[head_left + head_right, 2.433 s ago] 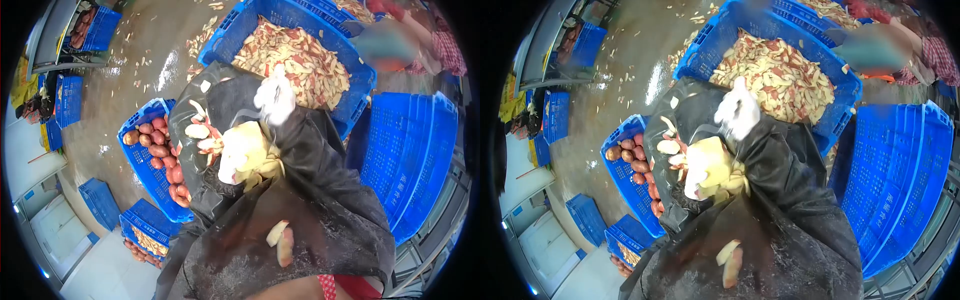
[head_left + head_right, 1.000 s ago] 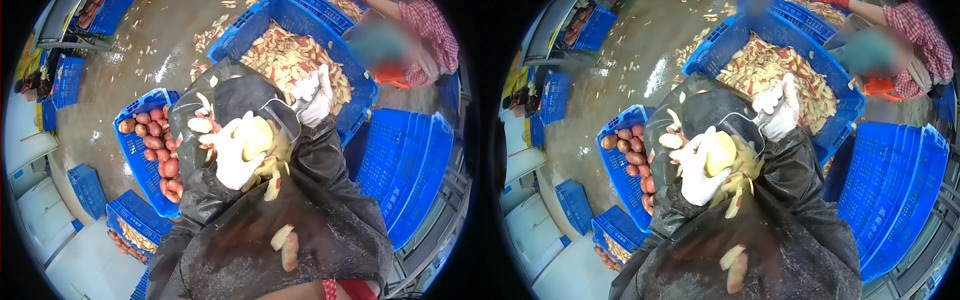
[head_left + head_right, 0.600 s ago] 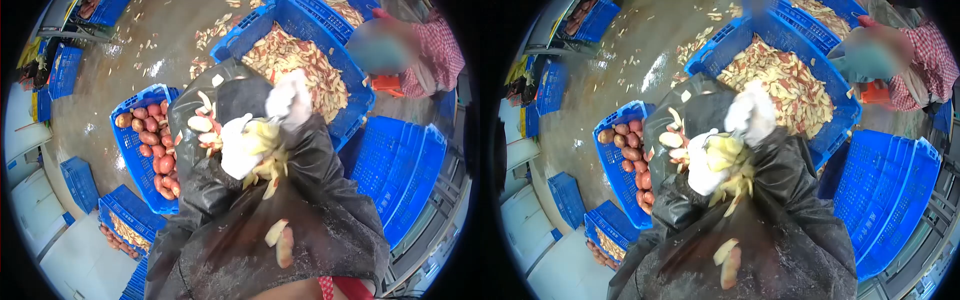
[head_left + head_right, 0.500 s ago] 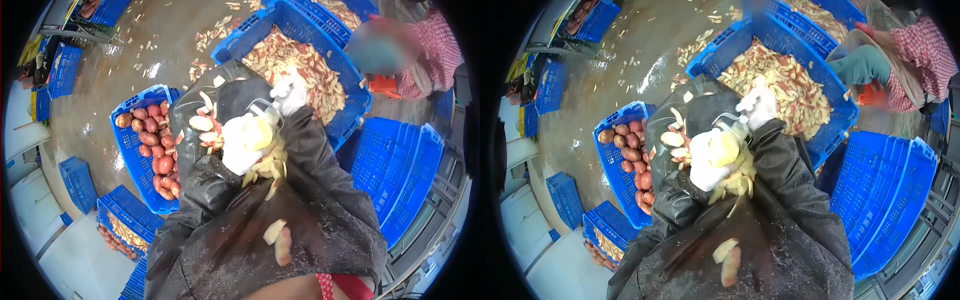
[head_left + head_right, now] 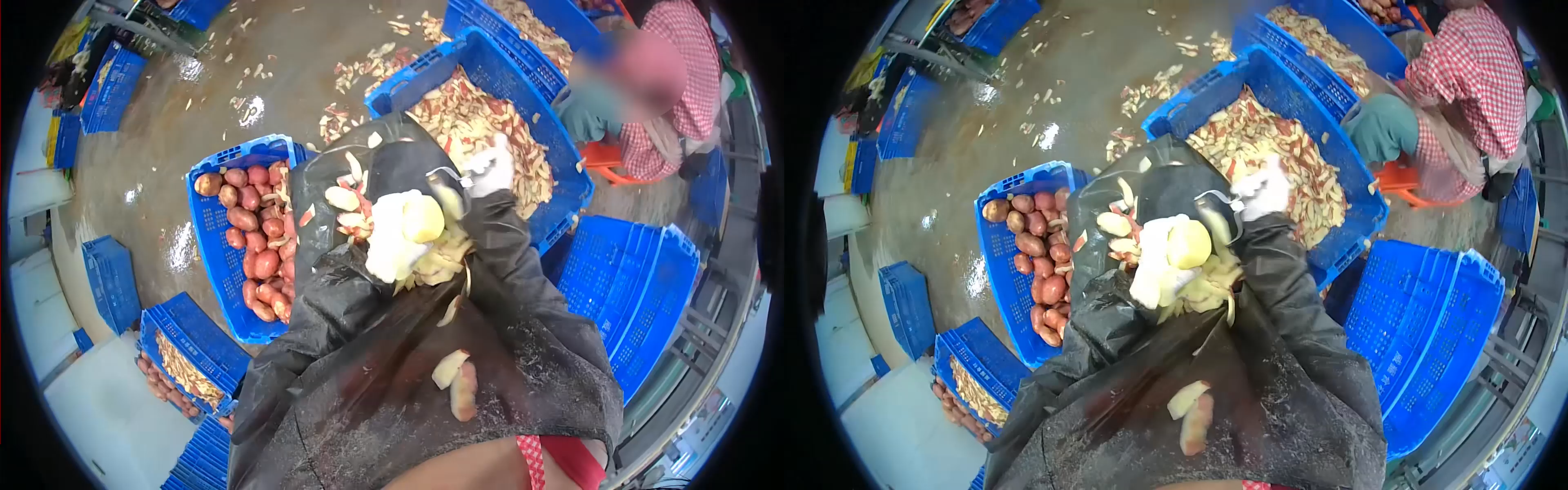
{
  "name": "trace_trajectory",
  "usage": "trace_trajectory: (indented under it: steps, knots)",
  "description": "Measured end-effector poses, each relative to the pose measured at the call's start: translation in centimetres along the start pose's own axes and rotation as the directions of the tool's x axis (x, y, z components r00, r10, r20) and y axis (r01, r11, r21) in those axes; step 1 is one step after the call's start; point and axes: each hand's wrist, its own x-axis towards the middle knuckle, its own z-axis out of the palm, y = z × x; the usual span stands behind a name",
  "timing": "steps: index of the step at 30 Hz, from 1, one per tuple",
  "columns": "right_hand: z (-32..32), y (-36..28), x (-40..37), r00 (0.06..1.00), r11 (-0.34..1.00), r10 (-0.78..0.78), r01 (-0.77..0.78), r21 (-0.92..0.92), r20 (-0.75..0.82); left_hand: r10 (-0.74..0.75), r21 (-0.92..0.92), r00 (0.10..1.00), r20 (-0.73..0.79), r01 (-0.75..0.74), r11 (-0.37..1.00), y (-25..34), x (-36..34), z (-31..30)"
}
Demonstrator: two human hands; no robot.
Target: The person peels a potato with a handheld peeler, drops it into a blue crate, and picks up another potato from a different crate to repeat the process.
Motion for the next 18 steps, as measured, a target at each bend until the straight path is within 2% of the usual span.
trace_trajectory:
  steps: [1, 2, 3, 4, 5, 6, 7, 8, 9, 11, 12, 13, 14, 15, 16, 17, 18]
  knots:
    - [1.7, -2.7, -0.7, 0.994, 0.997, 0.021, -0.028, -0.065, -0.105, 0.014, -0.036, 0.999, 0.05, -0.012, 0.999, -0.8, -0.9, -0.2]
    - [3.7, -5.3, -2.6, 0.996, 0.995, 0.008, -0.017, -0.102, -0.088, 0.031, -0.067, 0.995, 0.094, -0.025, 0.997, -2.1, -1.9, -0.6]
    - [-0.5, -6.6, 0.3, 0.914, 0.982, 0.097, -0.153, 0.114, 0.394, -0.059, -0.456, 0.977, 0.203, 0.147, 0.878, -4.8, -2.4, -1.1]
    - [-1.4, -8.0, 1.2, 0.799, 0.953, 0.015, -0.194, 0.234, 0.601, -0.148, -0.735, 0.94, 0.308, 0.334, 0.59, -7.5, -3.0, -1.7]
    - [0.7, -10.3, 0.0, 0.671, 0.948, 0.086, -0.283, 0.147, 0.737, -0.244, -0.786, 0.873, 0.422, 0.487, 0.381, -5.3, -3.3, -3.7]
    - [1.8, -11.5, -1.1, 0.805, 0.948, 0.053, -0.226, 0.223, 0.591, -0.334, -0.794, 0.783, 0.525, 0.592, 0.14, -3.0, -3.6, -5.8]
    - [2.1, -11.9, -2.1, 0.807, 0.979, -0.107, -0.016, 0.202, 0.58, -0.181, -0.703, 0.685, 0.706, 0.645, -0.301, -5.1, -4.9, -6.9]
    - [2.6, -12.2, -3.2, 0.881, 0.964, -0.061, -0.069, 0.255, 0.469, -0.226, -0.62, 0.579, 0.784, 0.703, -0.348, -1.9, -4.2, -10.4]
    - [2.1, -12.4, -3.7, 0.925, 0.988, -0.145, 0.119, 0.095, 0.351, -0.299, -0.711, 0.648, 0.701, 0.672, -0.208, -1.5, -3.9, -12.6]
    - [2.5, -11.9, -3.7, 0.89, 0.926, -0.373, 0.375, 0.046, 0.262, -0.24, -0.891, 0.859, 0.453, 0.446, -0.086, 2.9, 5.2, -20.6]
    - [4.5, -11.4, -4.8, 0.904, 0.925, -0.375, 0.381, 0.014, 0.207, -0.2, -0.95, 0.929, 0.311, 0.308, -0.045, 5.1, 9.8, -24.6]
    - [6.2, -10.7, -6.2, 0.914, 0.923, -0.377, 0.384, -0.021, 0.148, -0.117, -0.955, 0.992, 0.041, 0.074, 0.287, 7.3, 14.8, -29.9]
    - [7.0, -9.8, -6.6, 0.909, 0.918, -0.382, 0.394, -0.042, 0.166, 0.126, -0.57, 0.876, -0.465, -0.405, 0.715, 10.7, 18.2, -33.7]
    - [9.2, -9.4, -8.4, 0.901, 0.906, -0.378, 0.407, -0.118, 0.211, 0.382, -0.148, 0.768, -0.515, -0.518, 0.842, 12.1, 19.1, -34.6]
    - [9.2, -9.1, -8.1, 0.899, 0.901, -0.372, 0.409, -0.141, 0.232, 0.607, 0.303, 0.598, -0.523, -0.535, 0.788, 13.4, 20.1, -35.4]
    - [8.9, -8.8, -7.7, 0.896, 0.897, -0.364, 0.411, -0.162, 0.255, 0.639, 0.465, 0.666, -0.384, -0.458, 0.757, 13.3, 19.9, -34.8]
    - [8.8, -9.0, -7.9, 0.884, 0.901, -0.322, 0.396, -0.177, 0.338, 0.657, 0.631, 0.713, -0.244, -0.398, 0.666, 13.4, 17.9, -31.9]
